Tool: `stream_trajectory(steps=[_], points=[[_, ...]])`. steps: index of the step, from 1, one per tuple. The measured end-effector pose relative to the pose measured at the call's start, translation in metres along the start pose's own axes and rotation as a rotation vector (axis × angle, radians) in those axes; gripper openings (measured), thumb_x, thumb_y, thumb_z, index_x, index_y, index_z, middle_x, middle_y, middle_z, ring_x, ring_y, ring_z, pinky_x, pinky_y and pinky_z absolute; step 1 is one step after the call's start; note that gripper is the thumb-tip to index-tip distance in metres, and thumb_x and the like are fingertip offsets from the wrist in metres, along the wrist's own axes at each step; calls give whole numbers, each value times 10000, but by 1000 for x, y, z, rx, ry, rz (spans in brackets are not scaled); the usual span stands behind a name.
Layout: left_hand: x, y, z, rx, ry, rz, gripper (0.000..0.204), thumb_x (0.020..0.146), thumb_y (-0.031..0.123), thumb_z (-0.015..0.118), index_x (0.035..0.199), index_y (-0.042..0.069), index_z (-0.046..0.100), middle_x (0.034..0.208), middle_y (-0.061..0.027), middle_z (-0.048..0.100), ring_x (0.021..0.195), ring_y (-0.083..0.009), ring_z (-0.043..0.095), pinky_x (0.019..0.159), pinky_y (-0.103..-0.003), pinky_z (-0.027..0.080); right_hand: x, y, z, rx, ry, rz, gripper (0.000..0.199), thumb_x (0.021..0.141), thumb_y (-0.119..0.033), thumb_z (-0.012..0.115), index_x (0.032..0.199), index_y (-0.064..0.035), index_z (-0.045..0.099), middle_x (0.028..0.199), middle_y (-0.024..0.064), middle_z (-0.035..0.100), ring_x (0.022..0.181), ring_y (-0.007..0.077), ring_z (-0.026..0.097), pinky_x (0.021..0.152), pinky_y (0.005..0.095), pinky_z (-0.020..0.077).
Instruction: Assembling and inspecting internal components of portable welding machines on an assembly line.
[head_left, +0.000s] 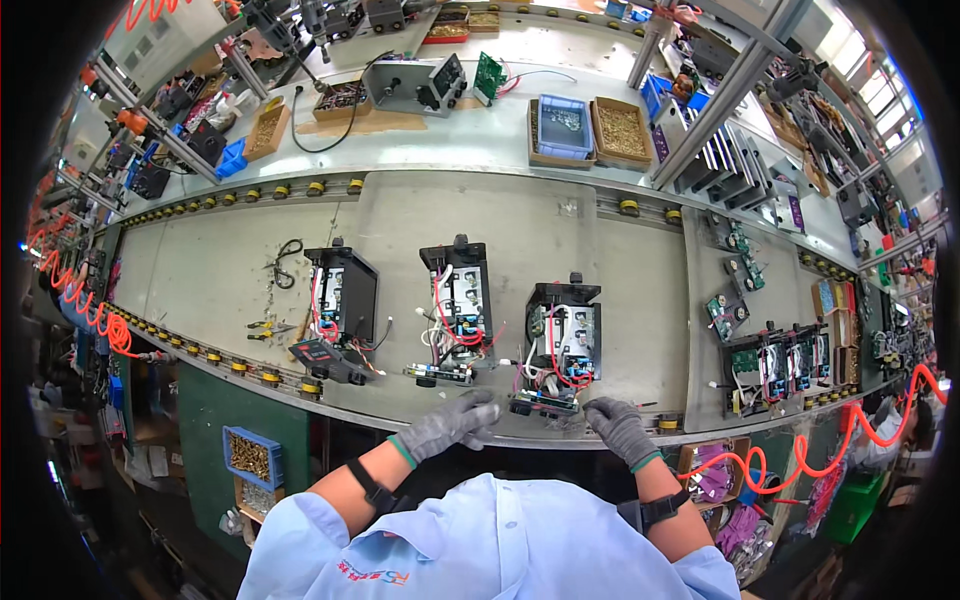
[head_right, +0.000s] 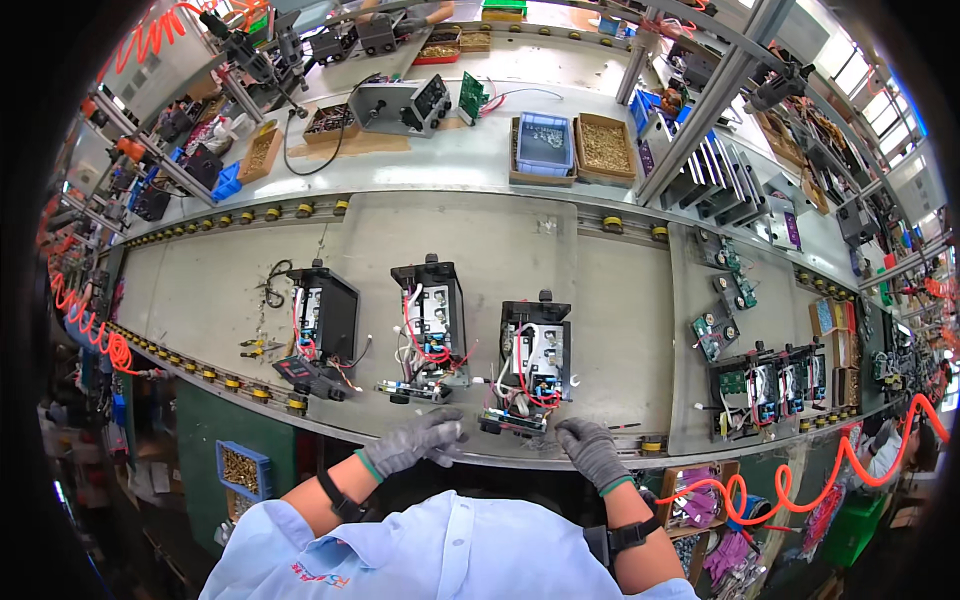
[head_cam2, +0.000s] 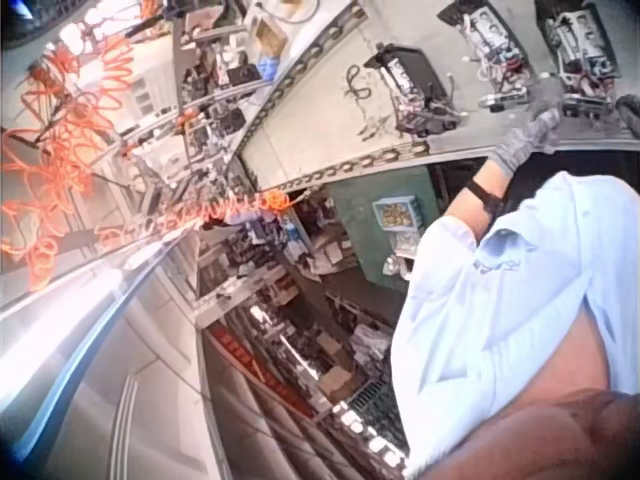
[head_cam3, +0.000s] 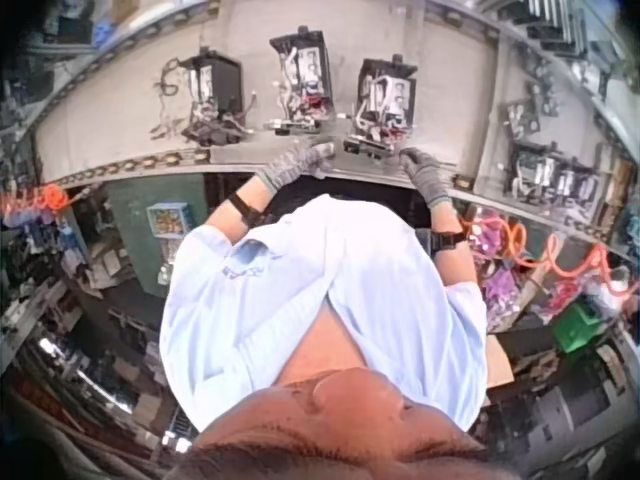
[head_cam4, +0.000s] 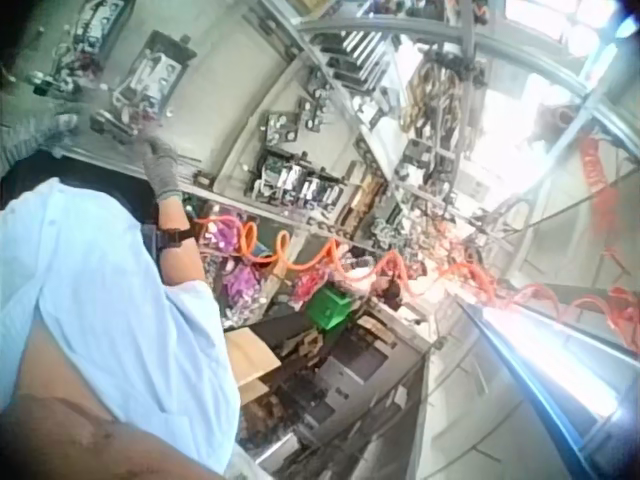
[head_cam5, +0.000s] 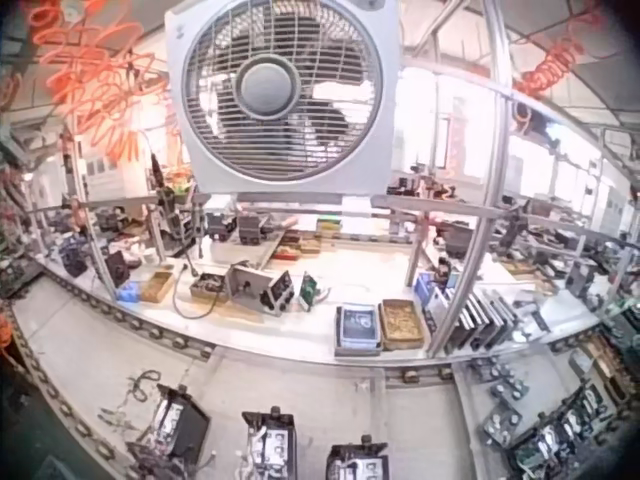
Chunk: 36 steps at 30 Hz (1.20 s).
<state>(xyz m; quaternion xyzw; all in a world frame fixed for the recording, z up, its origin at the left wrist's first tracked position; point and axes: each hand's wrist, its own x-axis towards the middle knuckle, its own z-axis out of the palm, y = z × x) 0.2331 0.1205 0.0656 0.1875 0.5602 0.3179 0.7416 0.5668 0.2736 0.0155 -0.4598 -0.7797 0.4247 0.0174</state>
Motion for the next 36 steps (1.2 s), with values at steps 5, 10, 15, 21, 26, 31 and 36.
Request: stream_trajectory(steps=[5,10,15,21,26,31,36], points=[[41,19,10,-179,-141,-207,874,906,612,745,1477,2,487,1179,-121,596,933,-230,681,790,-395,655,10,-8,-10,158,-53,108,260,985,-227,666,1144,-46,762,896,138,764,802,218,723,760,365,576],[54,19,26,-142,-154,-227,899,886,591,782,1493,11,461,1218,-114,583,951,-226,693,779,-403,660,21,16,10,180,-51,89,276,996,-219,654,1186,-47,755,918,133,750,819,217,705,777,354,570],[46,15,41,-191,-14,-214,898,918,522,772,1540,11,374,1288,-129,584,986,-249,726,800,-413,659,22,34,26,392,-94,94,294,1018,-172,647,1251,-8,720,940,65,729,794,126,646,729,297,557],[43,16,40,-165,-44,-297,891,927,554,757,1538,16,394,1214,-127,635,879,-209,727,710,-357,650,9,26,1,599,-124,175,282,1040,-167,644,1251,5,713,992,38,734,835,80,630,741,260,546],[44,19,33,135,55,-228,844,922,551,779,1487,-5,489,1085,-105,674,824,-150,672,704,-303,598,5,0,-23,623,-74,232,264,1012,-150,678,1213,14,726,940,70,761,827,105,654,775,287,552],[56,28,40,463,259,280,540,996,428,691,1292,-23,664,979,-143,730,875,-249,703,821,-394,565,-5,-41,-38,495,-56,-38,265,941,-112,732,1190,-19,727,991,107,748,852,184,707,799,328,577],[86,38,38,984,147,98,442,1033,419,571,1148,27,741,912,-231,731,899,-388,713,839,-492,546,0,-67,-43,208,10,-220,235,871,-87,768,1101,-52,733,986,152,713,858,317,728,763,403,592]])
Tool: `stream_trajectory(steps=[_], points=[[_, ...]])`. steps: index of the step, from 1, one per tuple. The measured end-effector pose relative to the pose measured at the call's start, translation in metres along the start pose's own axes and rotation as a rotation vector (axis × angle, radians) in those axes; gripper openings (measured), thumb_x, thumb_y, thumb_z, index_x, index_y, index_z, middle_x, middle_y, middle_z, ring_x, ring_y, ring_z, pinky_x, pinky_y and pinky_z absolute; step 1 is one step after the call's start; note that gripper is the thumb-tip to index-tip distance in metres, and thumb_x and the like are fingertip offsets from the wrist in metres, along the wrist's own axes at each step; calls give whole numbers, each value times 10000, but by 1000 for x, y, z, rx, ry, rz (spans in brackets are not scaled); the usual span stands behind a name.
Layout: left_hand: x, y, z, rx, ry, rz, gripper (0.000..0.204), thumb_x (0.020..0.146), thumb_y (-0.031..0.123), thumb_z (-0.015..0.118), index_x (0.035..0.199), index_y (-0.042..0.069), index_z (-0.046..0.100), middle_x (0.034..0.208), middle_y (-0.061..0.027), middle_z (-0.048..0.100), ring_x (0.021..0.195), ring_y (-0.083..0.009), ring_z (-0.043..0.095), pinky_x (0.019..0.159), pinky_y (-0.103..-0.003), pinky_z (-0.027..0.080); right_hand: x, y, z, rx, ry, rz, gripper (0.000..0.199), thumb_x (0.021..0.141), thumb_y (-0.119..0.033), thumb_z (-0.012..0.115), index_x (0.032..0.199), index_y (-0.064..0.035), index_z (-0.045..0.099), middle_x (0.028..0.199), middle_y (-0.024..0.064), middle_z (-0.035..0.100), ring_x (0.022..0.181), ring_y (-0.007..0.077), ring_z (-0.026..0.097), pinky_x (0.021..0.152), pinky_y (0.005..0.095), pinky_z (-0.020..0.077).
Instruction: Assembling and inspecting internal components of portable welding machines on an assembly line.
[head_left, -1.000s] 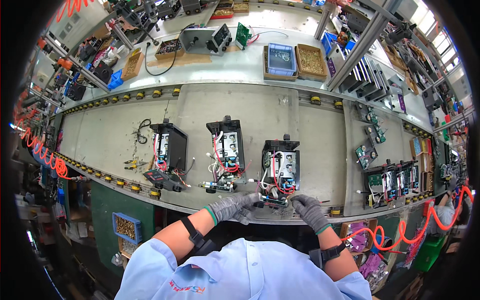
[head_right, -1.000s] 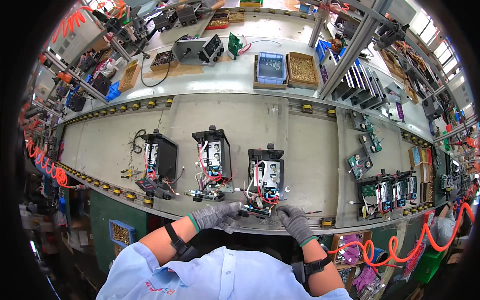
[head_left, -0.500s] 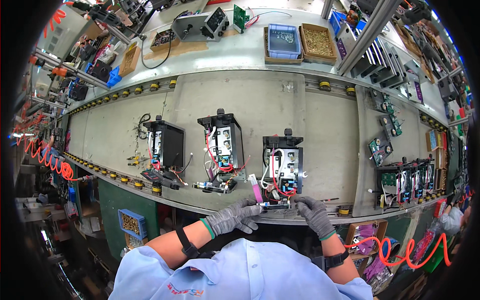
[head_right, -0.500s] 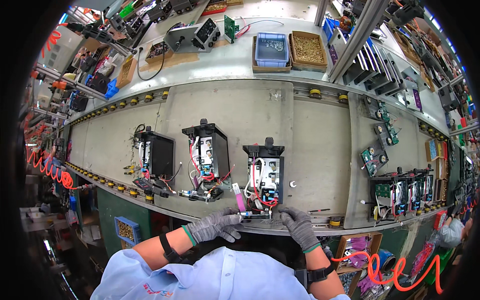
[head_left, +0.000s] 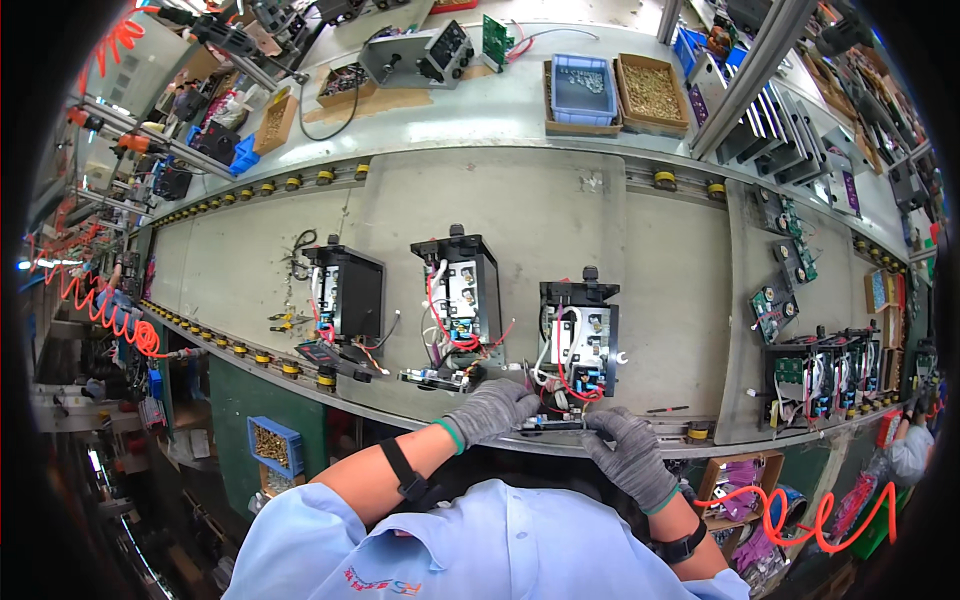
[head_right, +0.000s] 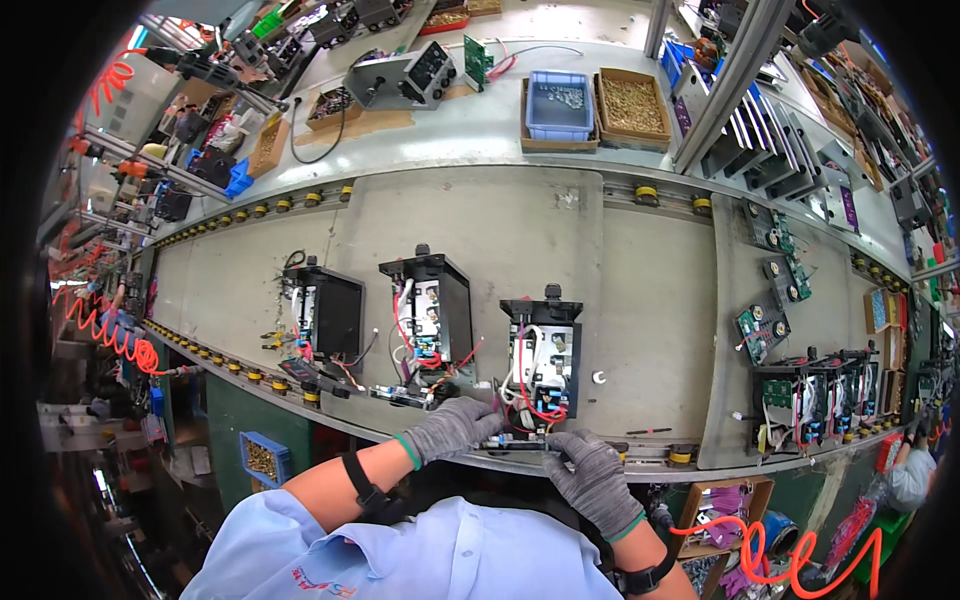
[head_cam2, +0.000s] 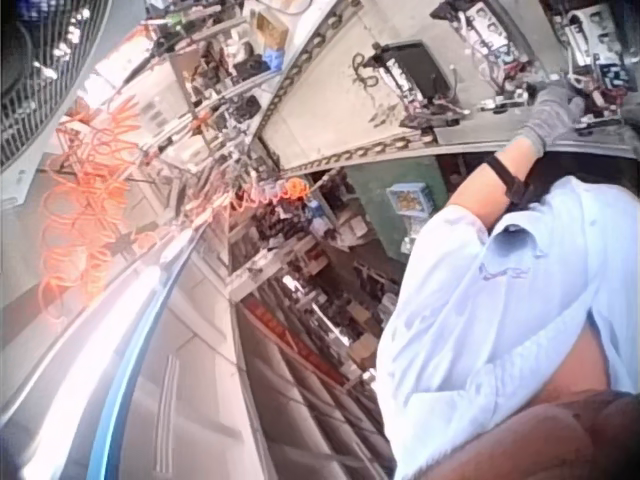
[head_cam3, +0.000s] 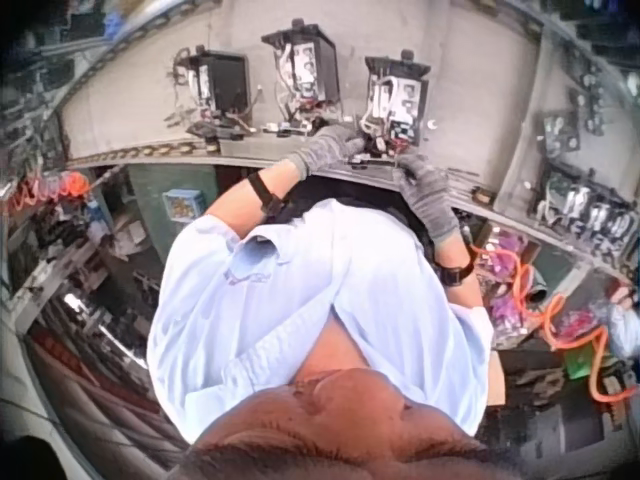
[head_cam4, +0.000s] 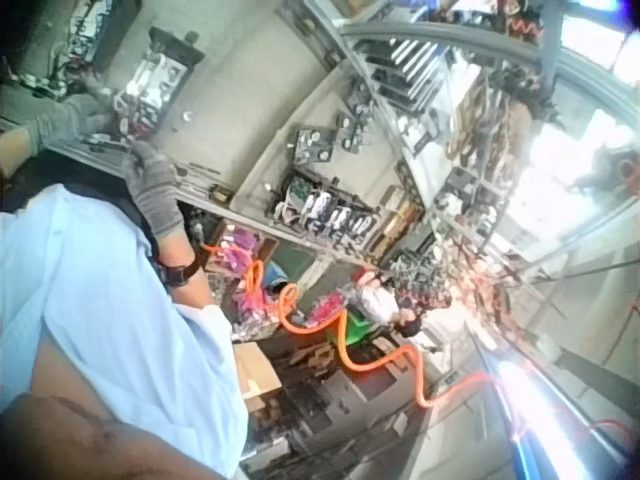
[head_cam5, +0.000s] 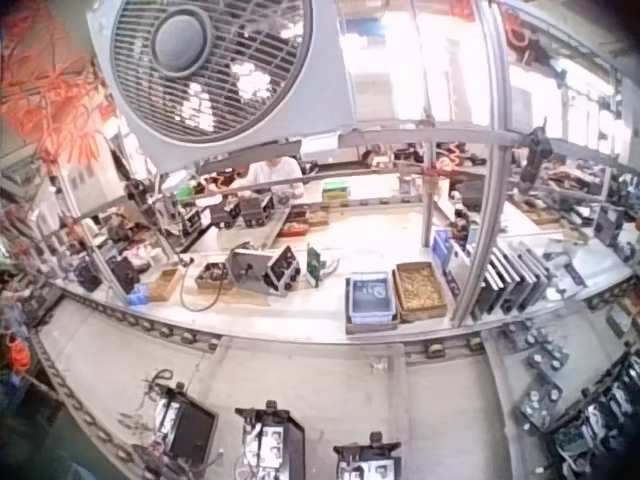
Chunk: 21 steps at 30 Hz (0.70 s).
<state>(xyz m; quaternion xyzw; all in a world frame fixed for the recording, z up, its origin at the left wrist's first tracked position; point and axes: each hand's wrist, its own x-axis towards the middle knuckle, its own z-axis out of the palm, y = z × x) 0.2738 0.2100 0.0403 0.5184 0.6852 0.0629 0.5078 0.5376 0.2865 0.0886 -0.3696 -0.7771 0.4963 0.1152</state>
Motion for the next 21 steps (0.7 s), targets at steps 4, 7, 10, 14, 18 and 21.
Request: stream_trajectory(steps=[4,7,10,14,18,21], points=[[9,-10,14,-4,28,17,439,987,432,610,1099,34,756,980,-249,734,976,-437,697,895,-511,538,6,-4,0,-62,39,-38,224,855,-90,779,1075,-67,739,971,140,716,824,314,725,730,407,584],[23,-22,31,37,105,35,338,862,294,667,1074,52,772,948,-243,732,941,-438,707,877,-511,562,8,-5,0,-137,0,-82,203,848,-99,794,1042,-72,742,957,134,716,804,310,716,713,408,579],[44,-34,42,-319,-36,-123,336,860,314,717,1054,45,773,841,-182,732,770,-331,693,765,-459,551,10,-5,1,-104,-13,-82,185,821,-56,781,996,-44,722,942,151,700,839,335,702,746,424,579],[54,-35,43,-501,-66,-258,337,814,327,761,1007,53,786,813,-140,733,704,-258,646,688,-413,523,13,-4,3,-115,-11,-94,179,802,-36,776,966,-34,705,933,162,692,878,362,693,773,438,577],[53,-18,27,-322,-121,-273,304,801,306,791,996,72,799,821,-101,749,701,-217,662,650,-393,530,15,-4,6,-167,-7,-108,172,802,-38,777,956,-41,700,933,166,691,881,373,688,780,445,572],[46,-7,16,-278,-114,-300,303,802,305,804,995,72,794,805,-67,731,685,-185,652,625,-373,528,14,-3,6,-149,-24,-77,182,803,-38,777,965,-42,694,936,169,690,879,374,686,779,443,570]])
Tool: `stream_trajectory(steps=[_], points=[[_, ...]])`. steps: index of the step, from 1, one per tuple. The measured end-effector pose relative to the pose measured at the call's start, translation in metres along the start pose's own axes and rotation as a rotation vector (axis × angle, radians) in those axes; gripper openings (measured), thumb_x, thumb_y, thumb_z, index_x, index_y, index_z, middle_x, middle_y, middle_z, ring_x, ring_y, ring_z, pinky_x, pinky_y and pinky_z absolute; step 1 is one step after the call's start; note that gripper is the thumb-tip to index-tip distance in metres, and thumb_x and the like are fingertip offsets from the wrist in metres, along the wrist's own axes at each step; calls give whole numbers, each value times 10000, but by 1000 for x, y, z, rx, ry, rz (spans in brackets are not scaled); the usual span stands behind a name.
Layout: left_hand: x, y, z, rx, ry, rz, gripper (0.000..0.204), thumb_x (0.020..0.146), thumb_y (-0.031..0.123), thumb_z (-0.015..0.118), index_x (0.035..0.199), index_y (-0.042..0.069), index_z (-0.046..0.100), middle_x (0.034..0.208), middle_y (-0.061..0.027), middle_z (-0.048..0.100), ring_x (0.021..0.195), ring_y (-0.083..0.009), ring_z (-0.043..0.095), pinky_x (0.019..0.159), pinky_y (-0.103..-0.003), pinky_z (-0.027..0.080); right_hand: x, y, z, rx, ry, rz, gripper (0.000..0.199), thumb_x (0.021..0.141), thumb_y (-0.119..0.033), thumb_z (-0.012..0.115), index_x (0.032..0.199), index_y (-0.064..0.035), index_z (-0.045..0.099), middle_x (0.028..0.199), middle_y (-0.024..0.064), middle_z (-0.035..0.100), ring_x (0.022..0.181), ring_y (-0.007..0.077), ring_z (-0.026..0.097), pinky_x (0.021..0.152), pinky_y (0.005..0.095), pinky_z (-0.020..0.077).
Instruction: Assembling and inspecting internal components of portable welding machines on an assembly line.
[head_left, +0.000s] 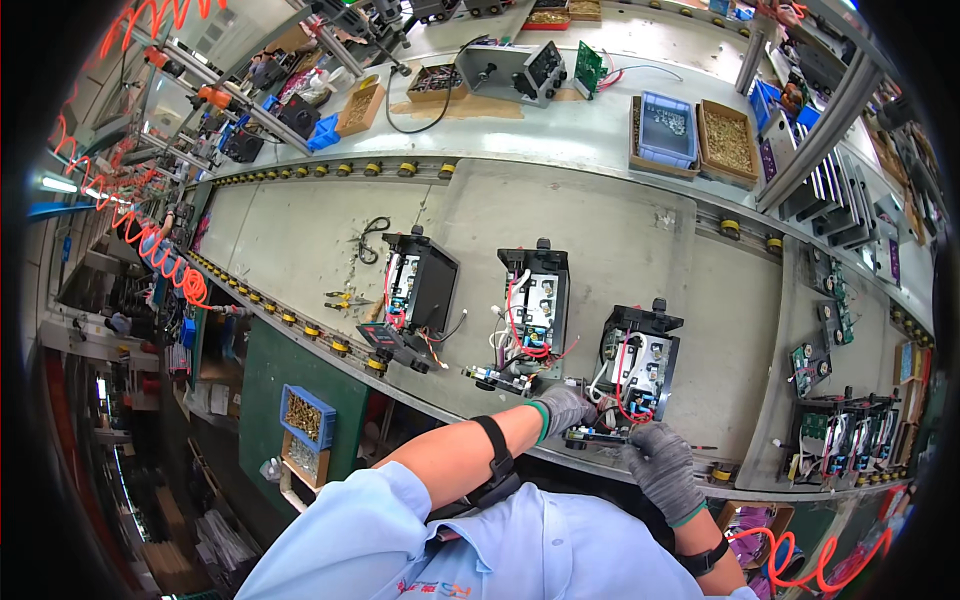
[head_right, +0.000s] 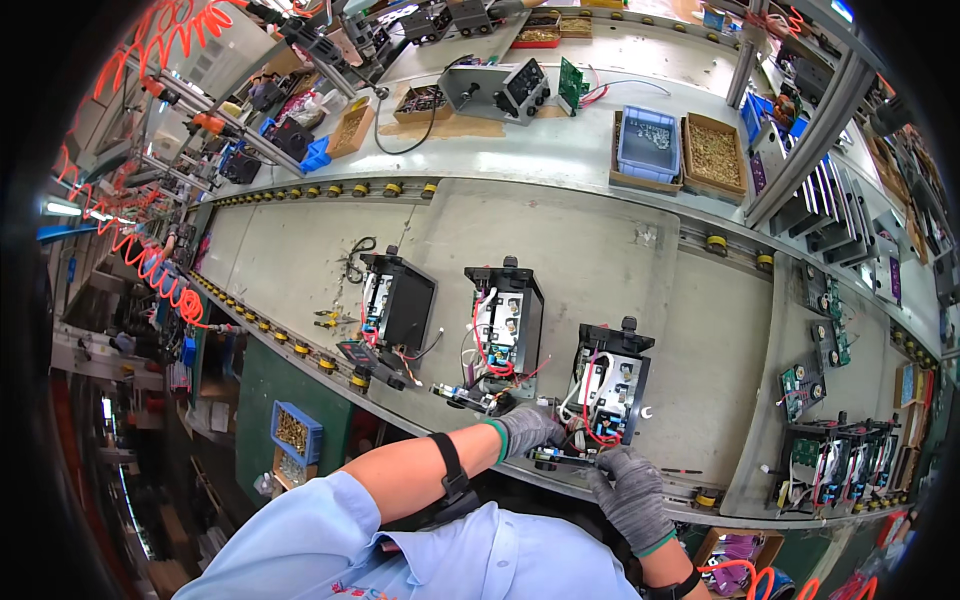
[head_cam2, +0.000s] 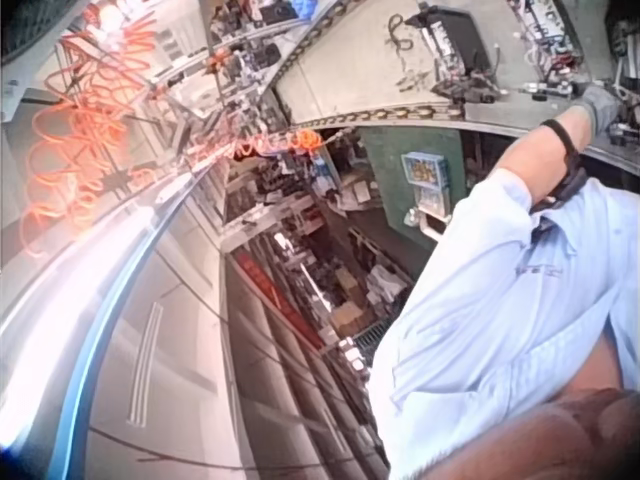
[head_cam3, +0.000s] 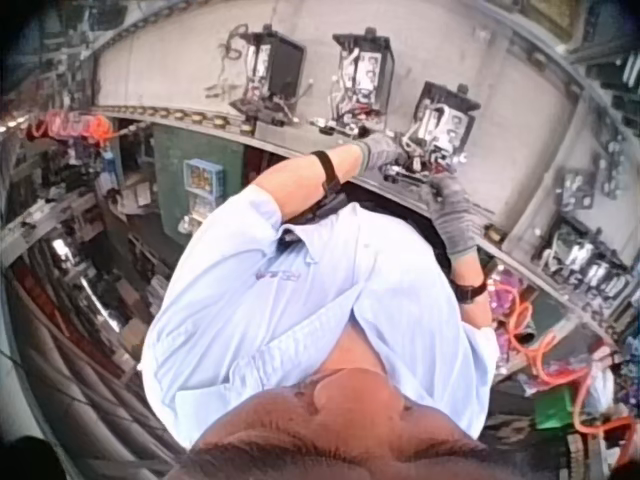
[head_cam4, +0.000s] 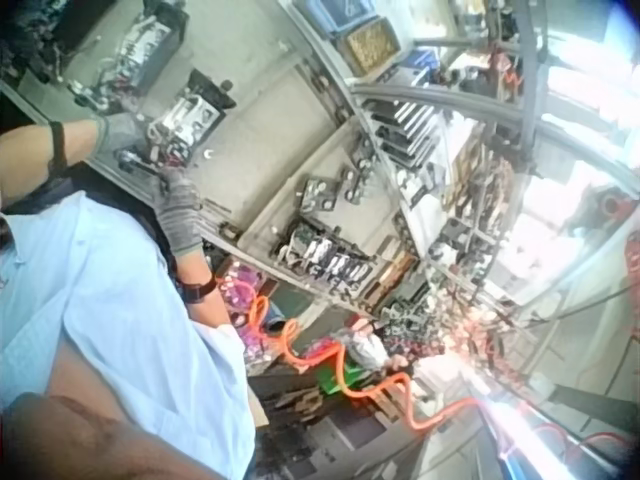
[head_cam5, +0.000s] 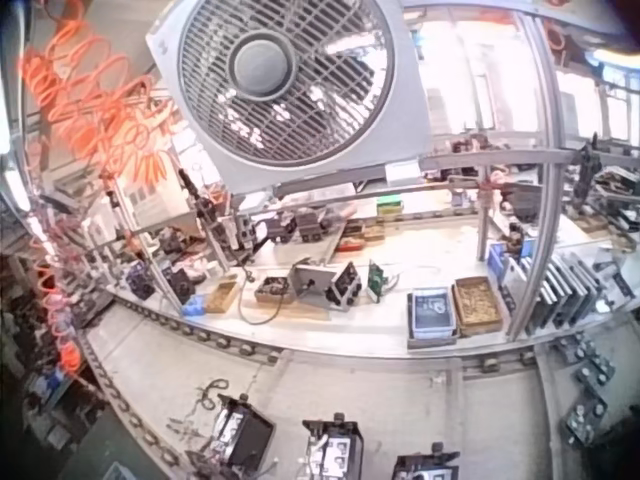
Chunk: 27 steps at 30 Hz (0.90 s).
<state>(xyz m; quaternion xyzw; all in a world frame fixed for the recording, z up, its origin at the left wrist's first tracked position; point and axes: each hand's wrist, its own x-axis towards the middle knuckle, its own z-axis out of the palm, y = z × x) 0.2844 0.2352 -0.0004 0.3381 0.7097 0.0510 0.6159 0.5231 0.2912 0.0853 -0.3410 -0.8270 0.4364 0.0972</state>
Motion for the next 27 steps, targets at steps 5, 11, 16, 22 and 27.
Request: stream_trajectory(steps=[5,11,16,22,27], points=[[-42,-12,4,-508,122,42,298,880,316,784,1032,60,775,806,-58,706,704,-166,639,649,-354,524,-4,10,4,55,44,-18,220,815,-73,823,1002,-58,707,942,151,711,795,308,715,711,414,585],[-65,14,-1,46,498,419,306,1037,307,612,1081,35,745,850,-159,700,809,-324,698,777,-428,548,-9,17,16,141,56,1,224,811,-66,826,1001,-59,706,937,145,705,785,305,712,699,411,581],[-61,53,-3,63,467,513,253,984,246,653,1078,21,721,904,-201,720,895,-395,702,821,-489,548,-10,12,17,84,43,16,213,829,-67,815,1013,-46,710,931,145,715,797,300,718,696,403,581],[-110,28,-29,25,361,553,298,957,191,675,1166,-19,654,936,-165,681,807,-256,671,759,-399,549,-26,27,8,238,91,193,198,888,-77,779,1073,-23,734,924,151,756,827,255,746,735,360,590],[-144,-2,-47,-200,84,272,573,974,308,723,1387,-63,579,1007,-111,705,870,-159,656,778,-310,560,-26,52,2,408,55,499,268,974,-162,717,1165,24,726,914,122,767,812,147,716,727,303,568]])
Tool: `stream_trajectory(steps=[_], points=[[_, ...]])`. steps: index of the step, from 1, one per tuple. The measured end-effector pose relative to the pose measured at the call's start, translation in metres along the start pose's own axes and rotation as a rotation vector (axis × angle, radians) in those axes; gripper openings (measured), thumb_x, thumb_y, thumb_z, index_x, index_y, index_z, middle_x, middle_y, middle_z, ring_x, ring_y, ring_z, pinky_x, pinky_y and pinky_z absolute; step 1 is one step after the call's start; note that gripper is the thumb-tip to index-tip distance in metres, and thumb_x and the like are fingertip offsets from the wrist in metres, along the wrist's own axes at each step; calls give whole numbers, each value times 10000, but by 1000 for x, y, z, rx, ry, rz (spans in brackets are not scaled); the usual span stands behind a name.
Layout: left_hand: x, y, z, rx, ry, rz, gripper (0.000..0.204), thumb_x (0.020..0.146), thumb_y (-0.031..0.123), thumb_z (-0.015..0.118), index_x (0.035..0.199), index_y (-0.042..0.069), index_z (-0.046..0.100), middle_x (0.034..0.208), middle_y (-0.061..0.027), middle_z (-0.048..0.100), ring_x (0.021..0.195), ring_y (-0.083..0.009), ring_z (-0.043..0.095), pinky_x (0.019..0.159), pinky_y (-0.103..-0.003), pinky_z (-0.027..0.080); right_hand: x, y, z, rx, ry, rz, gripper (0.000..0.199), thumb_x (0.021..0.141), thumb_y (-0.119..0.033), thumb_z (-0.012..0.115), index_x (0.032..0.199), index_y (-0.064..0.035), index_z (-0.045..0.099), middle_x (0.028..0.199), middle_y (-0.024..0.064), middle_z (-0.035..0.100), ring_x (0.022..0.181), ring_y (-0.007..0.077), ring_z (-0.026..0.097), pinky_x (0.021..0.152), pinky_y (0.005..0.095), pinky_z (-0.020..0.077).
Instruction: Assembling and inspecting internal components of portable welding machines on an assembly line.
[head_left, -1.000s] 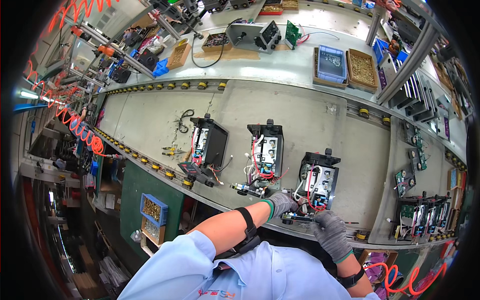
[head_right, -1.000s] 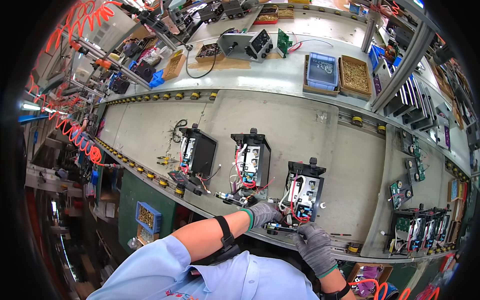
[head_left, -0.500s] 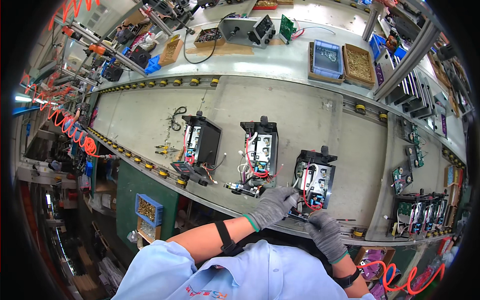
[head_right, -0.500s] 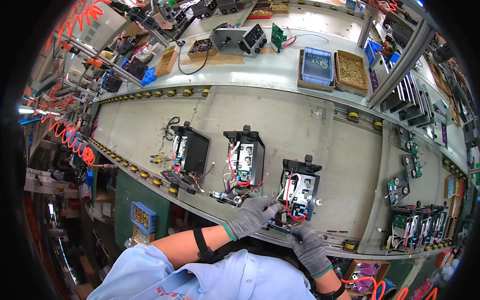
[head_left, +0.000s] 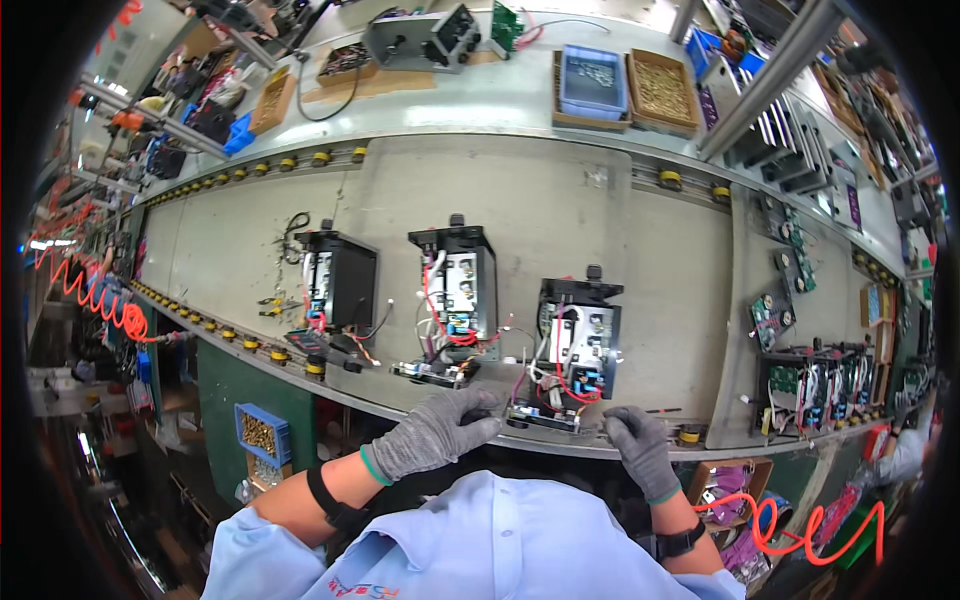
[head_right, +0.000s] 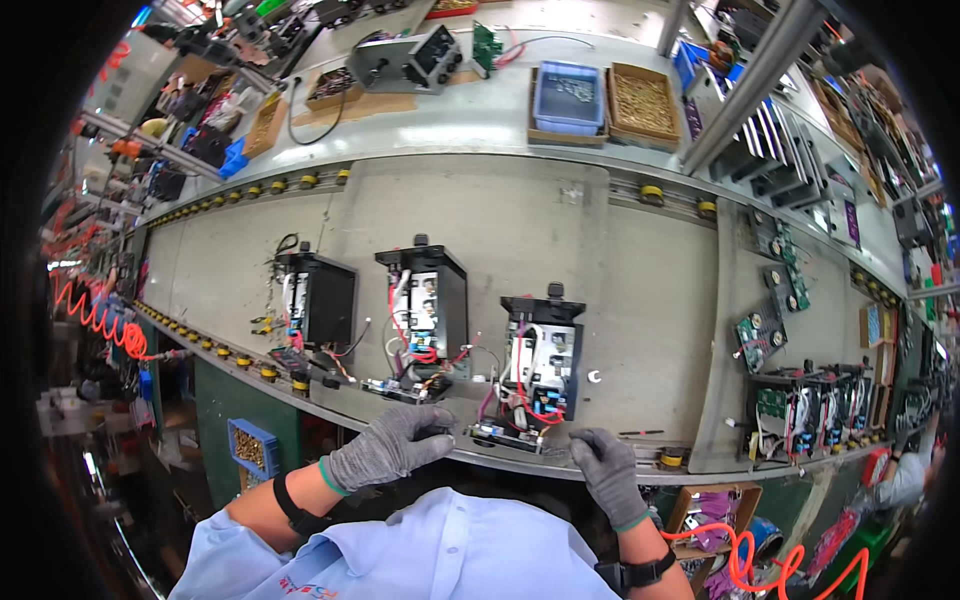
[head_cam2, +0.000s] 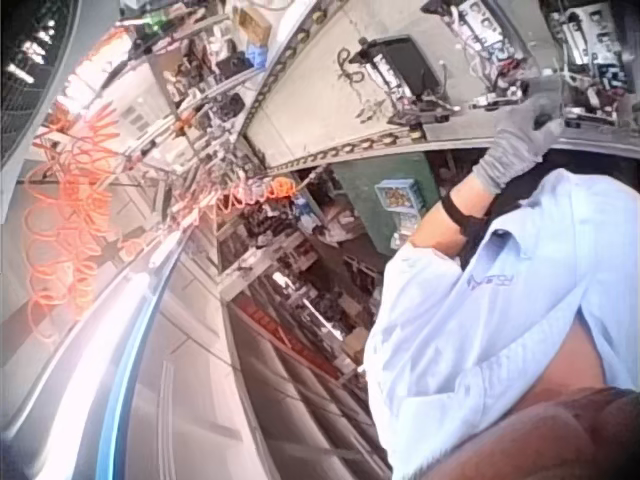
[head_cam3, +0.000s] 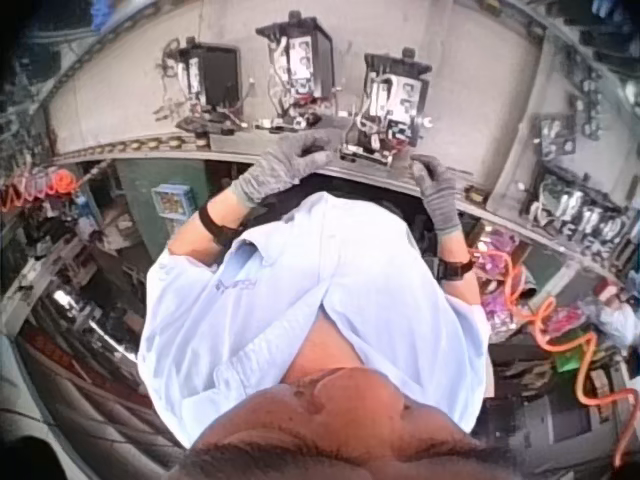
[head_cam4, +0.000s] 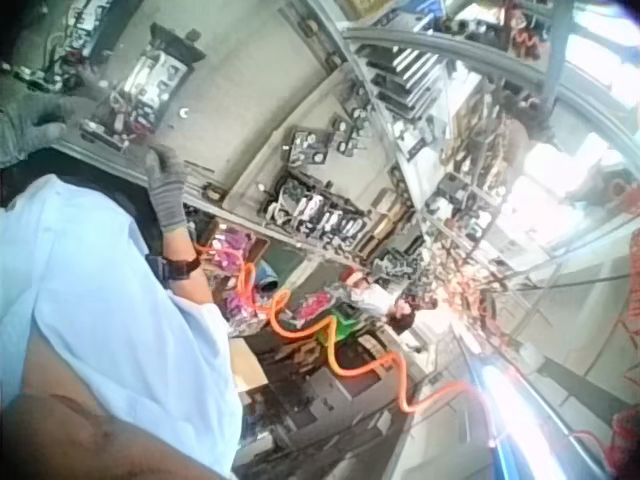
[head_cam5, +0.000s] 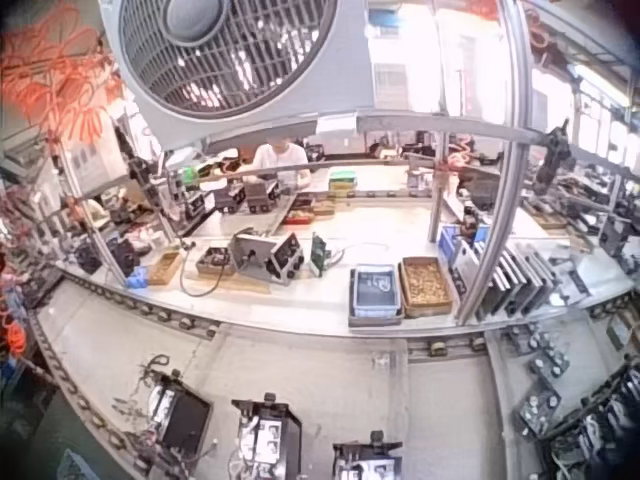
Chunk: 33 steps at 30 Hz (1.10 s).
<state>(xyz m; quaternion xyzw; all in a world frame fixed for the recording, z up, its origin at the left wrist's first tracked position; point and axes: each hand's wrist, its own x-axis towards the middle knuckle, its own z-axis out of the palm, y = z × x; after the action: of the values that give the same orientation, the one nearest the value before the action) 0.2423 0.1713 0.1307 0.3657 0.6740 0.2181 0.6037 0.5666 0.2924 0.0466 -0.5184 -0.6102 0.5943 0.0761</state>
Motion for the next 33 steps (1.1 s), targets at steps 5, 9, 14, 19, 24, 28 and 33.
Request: stream_trajectory(steps=[5,9,14,19,24,28,33], points=[[27,-23,22,-223,-106,-470,1046,916,514,789,1604,-61,250,1260,-188,651,1041,-261,683,838,-380,623,30,-3,8,535,-266,225,331,962,-251,723,1140,28,710,896,66,709,800,156,684,715,293,566],[52,-51,38,-691,-199,-481,1042,899,526,796,1604,-25,262,1398,-184,574,1210,-301,647,924,-442,619,38,4,16,827,-352,474,296,917,-263,756,1066,-14,699,848,65,672,766,178,662,682,344,583],[73,-76,60,-798,-235,-323,991,852,466,868,1554,-2,348,1350,-137,573,1167,-240,651,908,-388,622,38,22,27,1203,-370,617,266,907,-278,766,1039,-66,676,825,20,625,707,151,598,619,365,534],[69,-83,60,-689,-194,-302,975,855,433,872,1548,-18,355,1337,-141,590,1157,-212,651,859,-339,640,46,25,35,1279,-315,815,203,941,-283,710,1018,-103,661,797,8,615,637,140,565,549,332,470],[70,-80,51,-591,-230,-299,975,855,419,855,1561,-23,348,1380,-144,545,1223,-219,602,861,-364,650,42,33,32,1159,-284,893,194,958,-286,701,988,-116,612,755,-1,578,573,125,531,510,320,453],[69,-77,44,-557,-252,-228,954,864,489,836,1528,-44,404,1317,-136,608,1136,-197,646,821,-310,646,39,40,27,899,-216,753,247,955,-325,737,1034,-118,628,790,16,614,604,128,574,490,305,476],[69,-74,40,-487,-255,-290,982,832,507,865,1531,-16,416,1297,-124,611,1096,-190,645,803,-314,640,61,29,23,800,-87,373,392,986,-306,729,1284,-65,645,1015,67,743,797,154,719,596,282,575]])
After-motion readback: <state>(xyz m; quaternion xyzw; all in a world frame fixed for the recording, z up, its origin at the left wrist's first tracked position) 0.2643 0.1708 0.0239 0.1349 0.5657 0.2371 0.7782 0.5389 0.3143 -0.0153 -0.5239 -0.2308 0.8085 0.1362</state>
